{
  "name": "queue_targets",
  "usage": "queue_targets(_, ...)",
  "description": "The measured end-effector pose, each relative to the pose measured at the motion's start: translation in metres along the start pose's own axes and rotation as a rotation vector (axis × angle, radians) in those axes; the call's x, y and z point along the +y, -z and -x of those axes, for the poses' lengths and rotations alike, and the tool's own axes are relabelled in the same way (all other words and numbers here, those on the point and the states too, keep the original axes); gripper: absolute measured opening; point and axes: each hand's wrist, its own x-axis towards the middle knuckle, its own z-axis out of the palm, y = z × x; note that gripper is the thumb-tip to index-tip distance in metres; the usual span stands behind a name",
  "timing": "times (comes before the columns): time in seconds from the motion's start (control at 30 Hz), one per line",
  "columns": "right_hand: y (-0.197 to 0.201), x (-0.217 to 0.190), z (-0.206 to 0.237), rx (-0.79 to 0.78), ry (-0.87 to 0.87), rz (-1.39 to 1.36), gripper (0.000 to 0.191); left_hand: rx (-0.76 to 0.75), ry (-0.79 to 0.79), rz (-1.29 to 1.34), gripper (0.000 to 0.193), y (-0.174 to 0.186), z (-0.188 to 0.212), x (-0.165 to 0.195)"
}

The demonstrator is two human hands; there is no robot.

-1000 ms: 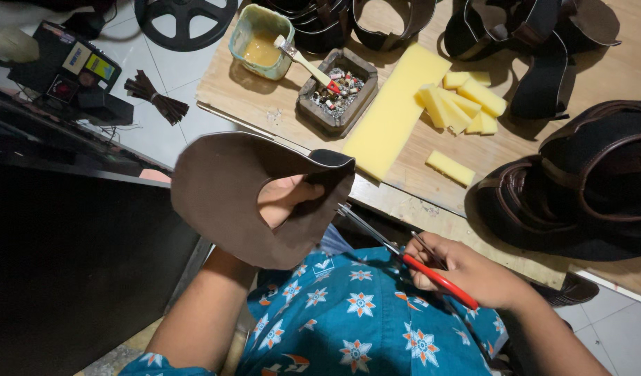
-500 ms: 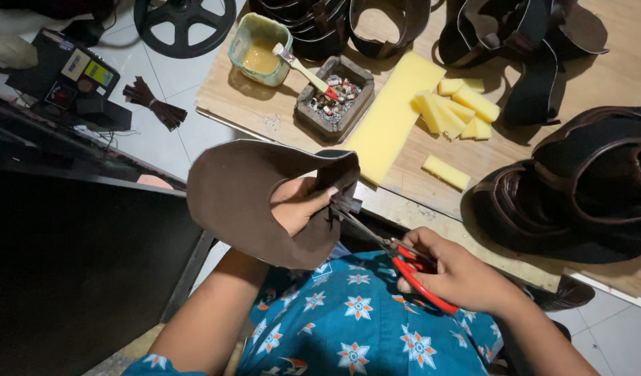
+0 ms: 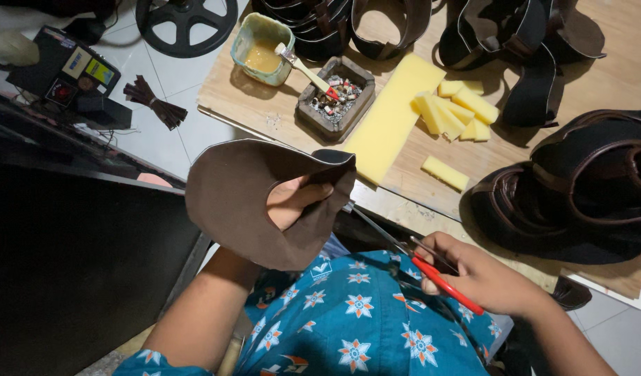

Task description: The person is assembling shoe components by hand. They insert a yellow foam piece into a brown shoe upper, use a metal tool to press and shape the foam, and trim excess material with scissors. The process is repeated for multiple shoe uppers.

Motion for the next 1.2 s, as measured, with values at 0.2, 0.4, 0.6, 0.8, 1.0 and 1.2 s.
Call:
queue_targets(0.2,0.0,0.008,-0.004,-0.067,-0.017,-0.141,0.038,-0.004,-0.054,-0.023,0.028,-0.006,0.009,0.003)
queue_targets(0.4,0.0,0.014,-0.009,-0.111,0.033,-0.221,0.033,-0.034,-0.175,-0.163,0.03,-0.016,0.032,0.01)
queue_targets(0.6,-0.002,0.025,-0.017,-0.131,0.088,-0.242,0.03,-0.009,-0.298,-0.256,0.033,-0.029,0.044,0.018)
queue_targets(0.8,-0.001,0.032,-0.02,-0.185,0.077,-0.347,0.026,0.158,-0.56,-0.508,0.037,-0.04,0.058,0.024)
queue_targets(1.0,-0.005,0.034,-0.023,-0.132,0.033,-0.316,0.024,0.021,-0.162,0.184,0.029,-0.027,0.043,0.014)
queue_targets(1.2,-0.008,0.04,-0.026,-0.111,0.073,-0.336,0.021,0.034,-0.022,0.017,0.024,-0.011,0.03,-0.002)
